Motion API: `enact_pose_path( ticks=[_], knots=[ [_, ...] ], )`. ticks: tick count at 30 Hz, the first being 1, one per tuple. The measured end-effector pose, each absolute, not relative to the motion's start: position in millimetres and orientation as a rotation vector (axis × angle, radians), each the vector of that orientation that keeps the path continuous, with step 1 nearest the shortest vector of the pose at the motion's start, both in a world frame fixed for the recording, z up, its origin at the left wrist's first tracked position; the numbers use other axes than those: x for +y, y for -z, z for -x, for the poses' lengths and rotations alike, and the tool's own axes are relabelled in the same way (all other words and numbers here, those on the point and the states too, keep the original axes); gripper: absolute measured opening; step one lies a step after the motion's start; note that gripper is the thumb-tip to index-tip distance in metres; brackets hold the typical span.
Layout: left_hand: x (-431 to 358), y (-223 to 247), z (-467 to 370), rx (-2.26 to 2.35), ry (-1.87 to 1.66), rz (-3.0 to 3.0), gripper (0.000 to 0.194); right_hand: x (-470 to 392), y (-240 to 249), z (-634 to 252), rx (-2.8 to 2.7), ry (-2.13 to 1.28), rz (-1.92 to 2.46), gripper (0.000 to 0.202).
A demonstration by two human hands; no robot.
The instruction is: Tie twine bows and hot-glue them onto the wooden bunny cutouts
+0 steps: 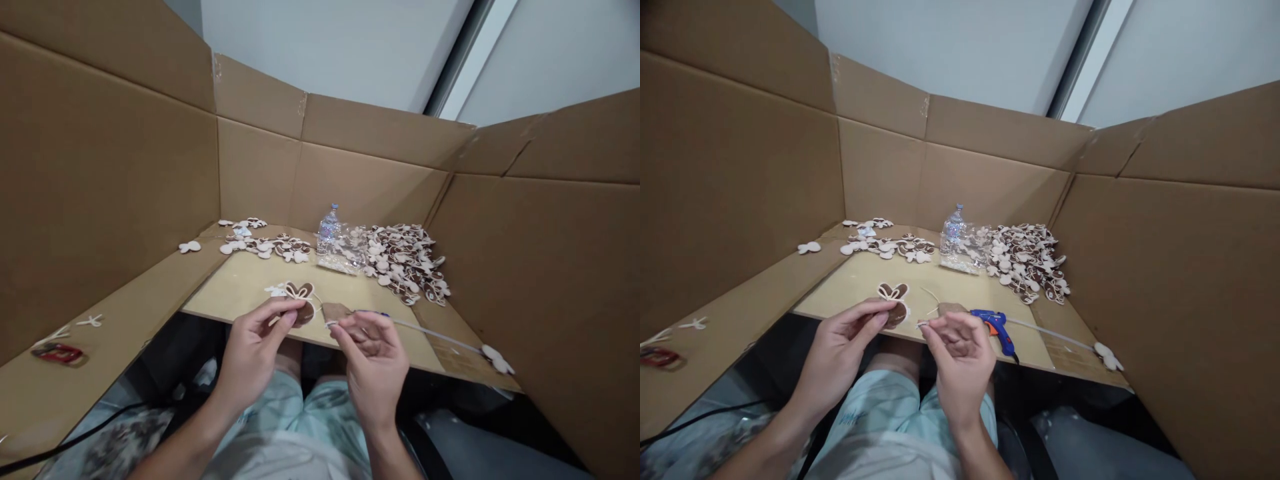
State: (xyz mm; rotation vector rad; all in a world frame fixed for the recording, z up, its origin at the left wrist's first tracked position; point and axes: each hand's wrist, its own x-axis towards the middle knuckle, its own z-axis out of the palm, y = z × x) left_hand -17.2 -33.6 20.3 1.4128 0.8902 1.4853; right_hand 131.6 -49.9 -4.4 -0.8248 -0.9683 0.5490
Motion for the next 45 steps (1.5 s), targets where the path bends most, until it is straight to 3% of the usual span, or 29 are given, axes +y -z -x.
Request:
enact_pose_path(
  ticks=[4, 28, 39, 45],
  knots=[
    [-38.1, -21.9, 14.8, 0.872, -1.515, -1.492, 0.016, -56.4, -1.2, -124.3, -1.043, -0.539, 0.808, 0.019],
    [-43.0, -22.5, 11.6, 0.818, -1.487, -1.498, 0.014, -59.5, 3.3, -117.3, -1.041, -0.490, 0.809, 0.019],
    [-43.3, -19.9, 14.2, 0.780, -1.414, -1.435, 0.011, -58.9, -0.5, -120.2, -0.985, -0.597, 0.842, 0.023],
    [-38.6, -19.4, 16.0, 0.720, -1.290, -1.374, 0.008, -53.4, 1.5, -129.2, -0.961, -0.924, 0.771, 0.030]
  ],
)
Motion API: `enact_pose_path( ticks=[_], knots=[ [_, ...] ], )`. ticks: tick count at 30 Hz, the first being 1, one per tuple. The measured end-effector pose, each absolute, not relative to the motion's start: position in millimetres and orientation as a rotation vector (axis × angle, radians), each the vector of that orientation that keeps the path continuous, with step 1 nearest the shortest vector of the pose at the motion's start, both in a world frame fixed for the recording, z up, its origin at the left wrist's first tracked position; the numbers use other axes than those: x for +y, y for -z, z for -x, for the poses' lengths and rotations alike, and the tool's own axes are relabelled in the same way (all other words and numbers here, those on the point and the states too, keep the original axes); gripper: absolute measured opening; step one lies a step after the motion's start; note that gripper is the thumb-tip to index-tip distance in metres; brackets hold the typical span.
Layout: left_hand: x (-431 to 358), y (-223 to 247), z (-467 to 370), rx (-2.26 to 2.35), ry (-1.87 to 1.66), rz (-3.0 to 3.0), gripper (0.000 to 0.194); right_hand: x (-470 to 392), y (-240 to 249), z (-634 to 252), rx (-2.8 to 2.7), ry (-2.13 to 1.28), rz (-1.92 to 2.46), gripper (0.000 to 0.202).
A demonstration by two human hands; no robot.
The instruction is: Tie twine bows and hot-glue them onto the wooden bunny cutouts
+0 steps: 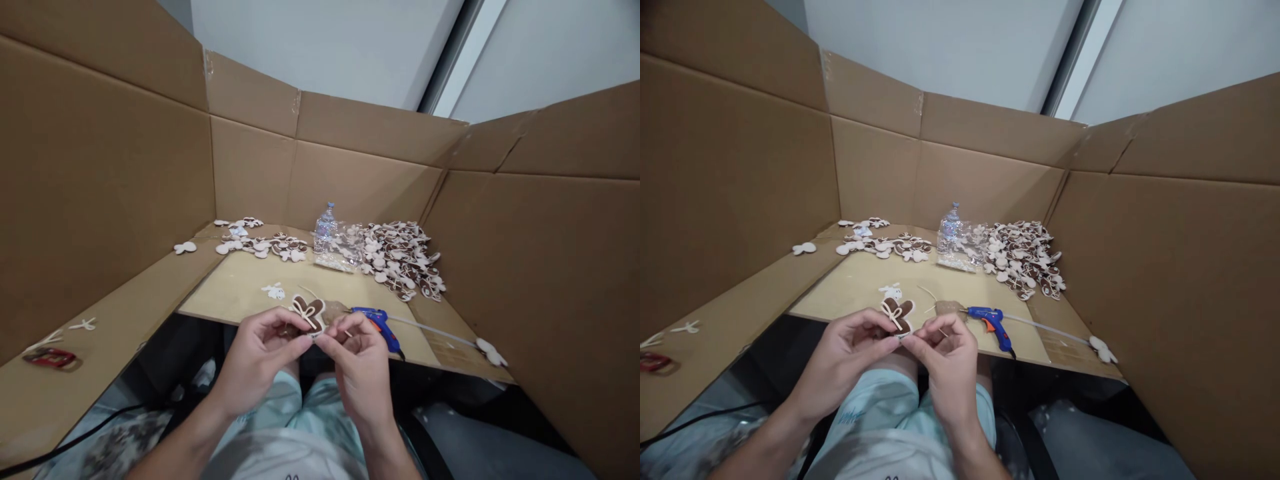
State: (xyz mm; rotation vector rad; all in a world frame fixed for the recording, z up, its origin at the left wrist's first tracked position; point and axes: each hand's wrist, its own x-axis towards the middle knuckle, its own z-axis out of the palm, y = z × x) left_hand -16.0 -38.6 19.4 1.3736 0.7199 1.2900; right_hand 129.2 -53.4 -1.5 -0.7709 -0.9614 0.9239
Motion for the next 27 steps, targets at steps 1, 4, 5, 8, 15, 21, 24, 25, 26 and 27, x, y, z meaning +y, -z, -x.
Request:
enact_pose_path(
  ticks=[1, 4, 5, 8, 15, 21, 24, 25, 26, 27],
  knots=[
    [-37.1, -18.9, 16.3, 0.709, -1.269, -1.375, 0.008, -51.8, 2.5, -131.3, -0.957, -0.987, 0.738, 0.030],
    [-31.7, -16.4, 17.8, 0.691, -1.210, -1.375, 0.009, -47.2, 6.2, -140.1, -0.956, -1.148, 0.659, 0.033],
    [-29.8, -15.6, 18.5, 0.688, -1.194, -1.373, 0.010, -46.1, 7.5, -144.0, -0.959, -1.184, 0.646, 0.035],
    [-25.3, -13.7, 19.7, 0.691, -1.178, -1.350, 0.011, -45.3, 11.7, -156.9, -0.996, -1.181, 0.667, 0.036],
    [-23.2, -5.1, 7.6, 0.669, -1.076, -1.235, 0.026, -54.3, 24.6, -175.3, -1.485, -1.000, 0.784, 0.032],
    [-19.3, 17.4, -8.2, 0.687, -0.897, -1.237, 0.031, -55.5, 28.2, -192.6, -1.559, -1.140, 0.945, 0.019],
    [-18.1, 30.1, -14.4, 0.682, -0.803, -1.279, 0.028, -54.5, 31.7, -200.3, -1.487, -1.250, 0.952, 0.017],
    [-17.8, 33.2, -15.7, 0.686, -0.779, -1.285, 0.027, -53.7, 34.1, -202.1, -1.465, -1.286, 0.955, 0.018],
    [-17.1, 35.3, -16.3, 0.693, -0.753, -1.281, 0.028, -52.3, 36.4, -204.0, -1.445, -1.322, 0.962, 0.019],
    [-15.5, 36.0, -15.9, 0.696, -0.713, -1.272, 0.031, -50.3, 38.1, -206.7, -1.433, -1.369, 0.973, 0.022]
  ],
)
